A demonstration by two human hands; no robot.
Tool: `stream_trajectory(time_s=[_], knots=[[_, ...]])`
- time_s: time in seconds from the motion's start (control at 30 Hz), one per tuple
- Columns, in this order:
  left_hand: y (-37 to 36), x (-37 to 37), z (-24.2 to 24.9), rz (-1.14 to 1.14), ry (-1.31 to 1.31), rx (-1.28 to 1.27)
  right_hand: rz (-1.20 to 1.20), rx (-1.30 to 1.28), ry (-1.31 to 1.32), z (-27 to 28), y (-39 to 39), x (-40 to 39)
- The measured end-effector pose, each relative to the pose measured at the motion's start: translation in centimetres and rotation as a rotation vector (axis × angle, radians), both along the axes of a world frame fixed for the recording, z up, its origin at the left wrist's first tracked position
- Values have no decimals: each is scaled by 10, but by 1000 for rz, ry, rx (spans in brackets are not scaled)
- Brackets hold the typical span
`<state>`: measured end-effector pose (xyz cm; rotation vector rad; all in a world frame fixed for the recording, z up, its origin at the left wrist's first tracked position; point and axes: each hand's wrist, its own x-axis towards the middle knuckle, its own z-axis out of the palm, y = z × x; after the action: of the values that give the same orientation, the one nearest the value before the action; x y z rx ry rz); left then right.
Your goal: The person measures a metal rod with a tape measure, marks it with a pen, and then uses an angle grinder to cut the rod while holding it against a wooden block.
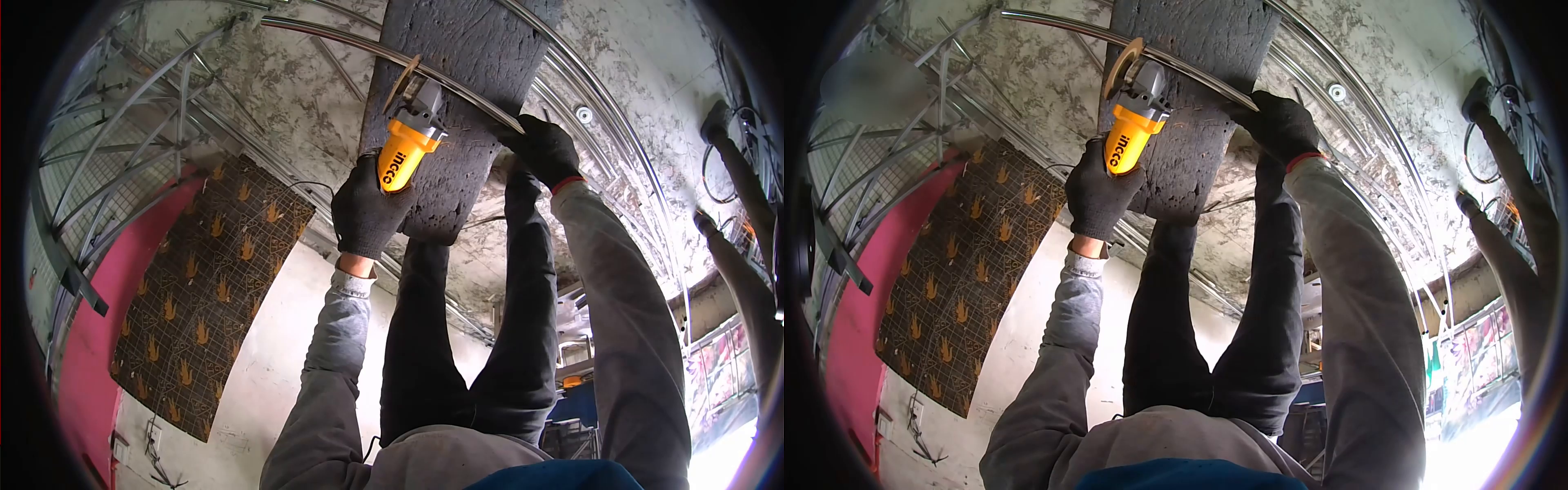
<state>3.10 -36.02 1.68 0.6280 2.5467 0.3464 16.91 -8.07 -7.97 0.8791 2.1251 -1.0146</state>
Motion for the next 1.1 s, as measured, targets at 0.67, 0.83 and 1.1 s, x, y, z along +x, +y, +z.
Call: stream_trajectory(time_s=[0.67,0.83,1.1], knots=[[-1,-2,0,-10,-19,-9,36,36,77,-14,-3,8],[0,-2,1,-12,-11,18,45,70,151,-14,-5,7],[0,-3,1,-16,-17,5,8,21,49,-10,-3,5]])
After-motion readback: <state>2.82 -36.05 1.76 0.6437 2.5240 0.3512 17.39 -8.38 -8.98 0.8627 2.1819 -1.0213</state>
